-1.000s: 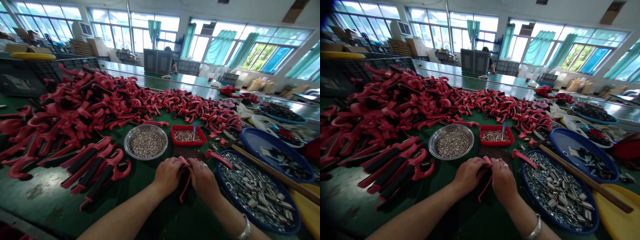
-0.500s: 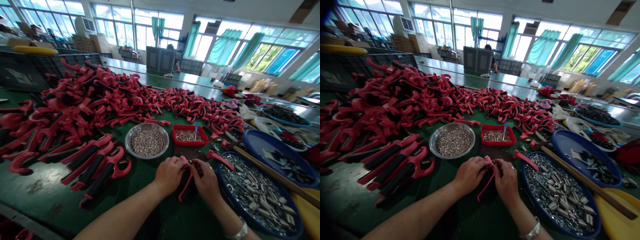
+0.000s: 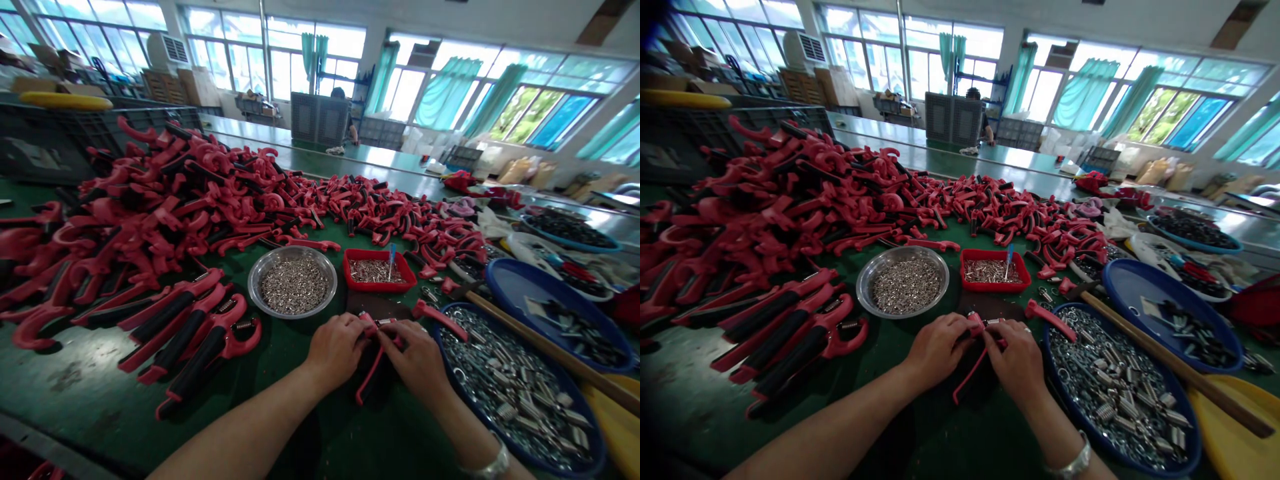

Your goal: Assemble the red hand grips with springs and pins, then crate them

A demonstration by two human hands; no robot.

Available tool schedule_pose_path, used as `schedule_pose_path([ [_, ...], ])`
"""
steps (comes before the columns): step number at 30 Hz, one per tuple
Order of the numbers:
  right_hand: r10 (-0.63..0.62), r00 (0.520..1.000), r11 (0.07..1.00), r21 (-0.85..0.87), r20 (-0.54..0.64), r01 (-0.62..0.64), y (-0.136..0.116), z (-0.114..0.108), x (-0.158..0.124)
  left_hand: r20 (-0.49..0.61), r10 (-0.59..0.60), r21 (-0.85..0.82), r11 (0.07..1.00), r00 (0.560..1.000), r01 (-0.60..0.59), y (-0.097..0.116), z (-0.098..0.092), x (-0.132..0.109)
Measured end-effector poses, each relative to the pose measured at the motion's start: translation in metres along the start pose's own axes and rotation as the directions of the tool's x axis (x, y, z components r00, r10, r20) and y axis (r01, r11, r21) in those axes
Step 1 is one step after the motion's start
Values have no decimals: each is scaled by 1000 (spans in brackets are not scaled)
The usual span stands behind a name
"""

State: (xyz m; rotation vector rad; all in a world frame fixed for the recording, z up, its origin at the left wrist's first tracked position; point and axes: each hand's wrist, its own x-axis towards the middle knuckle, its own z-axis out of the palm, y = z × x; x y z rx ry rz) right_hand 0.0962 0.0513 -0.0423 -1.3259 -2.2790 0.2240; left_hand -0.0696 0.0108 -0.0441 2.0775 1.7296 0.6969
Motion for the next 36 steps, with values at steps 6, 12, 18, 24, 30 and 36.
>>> schedule_pose_path([
  [6, 28, 996, 999, -21, 81, -27, 1, -1, 2, 8, 3, 20, 1000, 1000, -3, 1, -1, 0],
  [12, -13, 1000, 1000, -23, 17, 13, 6, 6, -4, 21, -7, 31, 1000, 1000, 6, 3, -3, 0],
  [18, -141, 989, 975, -182, -52, 130, 6, 10, -8, 19, 5, 41, 999, 1000, -6, 1, -2, -1],
  [24, -178, 982, 960, -231, -55, 161, 8, 11, -8, 35, 2, 53, 999, 999, -4, 4, -5, -1],
  [30, -178, 983, 951, -263, -35, 162, 6, 10, -6, 24, 12, 70, 997, 1000, -14, 3, -4, -2],
  [36, -246, 969, 925, -302, -11, 231, 7, 5, -6, 20, 25, 75, 997, 999, -26, 2, -3, -3],
])
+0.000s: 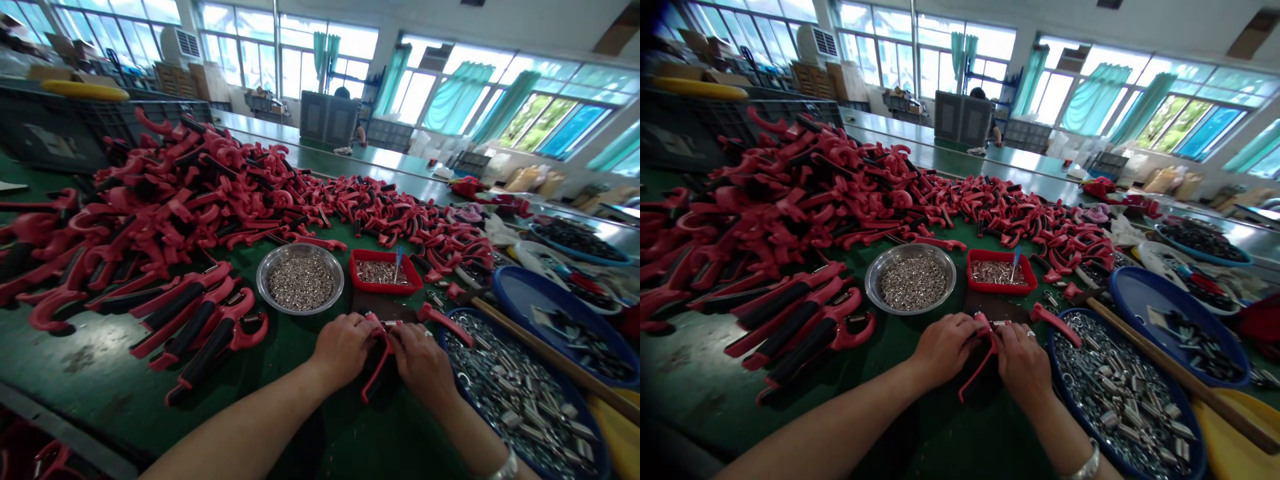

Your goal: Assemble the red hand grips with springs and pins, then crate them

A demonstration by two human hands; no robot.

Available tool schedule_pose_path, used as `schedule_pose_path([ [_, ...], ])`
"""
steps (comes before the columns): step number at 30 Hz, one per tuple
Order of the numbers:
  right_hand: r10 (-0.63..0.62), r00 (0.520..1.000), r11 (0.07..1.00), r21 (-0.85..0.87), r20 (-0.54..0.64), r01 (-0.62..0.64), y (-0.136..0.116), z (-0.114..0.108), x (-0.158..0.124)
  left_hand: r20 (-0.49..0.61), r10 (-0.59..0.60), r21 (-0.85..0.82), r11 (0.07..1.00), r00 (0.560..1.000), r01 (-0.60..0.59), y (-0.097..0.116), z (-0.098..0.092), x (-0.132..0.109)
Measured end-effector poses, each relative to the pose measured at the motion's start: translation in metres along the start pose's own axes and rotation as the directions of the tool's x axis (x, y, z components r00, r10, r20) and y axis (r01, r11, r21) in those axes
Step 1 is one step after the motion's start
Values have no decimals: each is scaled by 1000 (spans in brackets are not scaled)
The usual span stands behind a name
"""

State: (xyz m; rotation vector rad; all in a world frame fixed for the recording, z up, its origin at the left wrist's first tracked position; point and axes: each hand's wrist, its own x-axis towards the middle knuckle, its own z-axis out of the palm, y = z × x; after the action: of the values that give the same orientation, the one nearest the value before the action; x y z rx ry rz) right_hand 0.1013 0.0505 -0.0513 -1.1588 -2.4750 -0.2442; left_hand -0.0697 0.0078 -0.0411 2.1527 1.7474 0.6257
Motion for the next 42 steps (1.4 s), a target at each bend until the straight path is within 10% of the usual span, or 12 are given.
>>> schedule_pose_path([
  [11, -131, 986, 970, -192, 103, 149, -4, -4, 7, 5, 16, 32, 999, 1000, -16, 1, 2, -1],
  [20, -189, 964, 980, -25, 188, 197, 8, -25, -10, -54, 117, 68, 991, 992, -113, 8, -1, 2],
  [25, 196, 980, 948, -249, -40, -200, 101, -59, -35, 39, 256, 168, 951, 966, -259, 12, 0, 2],
  [30, 703, 690, 683, -435, 172, -587, 207, -108, -78, 7, 251, 130, 959, 968, -250, 13, 4, 6],
  [36, 645, 655, 742, -119, 393, -659, 226, -123, -91, 82, 131, 165, 976, 988, -144, 33, -3, 2],
  [39, 526, 575, 479, 341, 626, -809, 208, -119, -86, 124, 80, 198, 975, 989, -104, 38, -5, 1],
  [42, 442, 599, 207, 574, 668, -793, 180, -117, -91, 195, 132, 156, 974, 972, -163, 32, -8, 2],
])
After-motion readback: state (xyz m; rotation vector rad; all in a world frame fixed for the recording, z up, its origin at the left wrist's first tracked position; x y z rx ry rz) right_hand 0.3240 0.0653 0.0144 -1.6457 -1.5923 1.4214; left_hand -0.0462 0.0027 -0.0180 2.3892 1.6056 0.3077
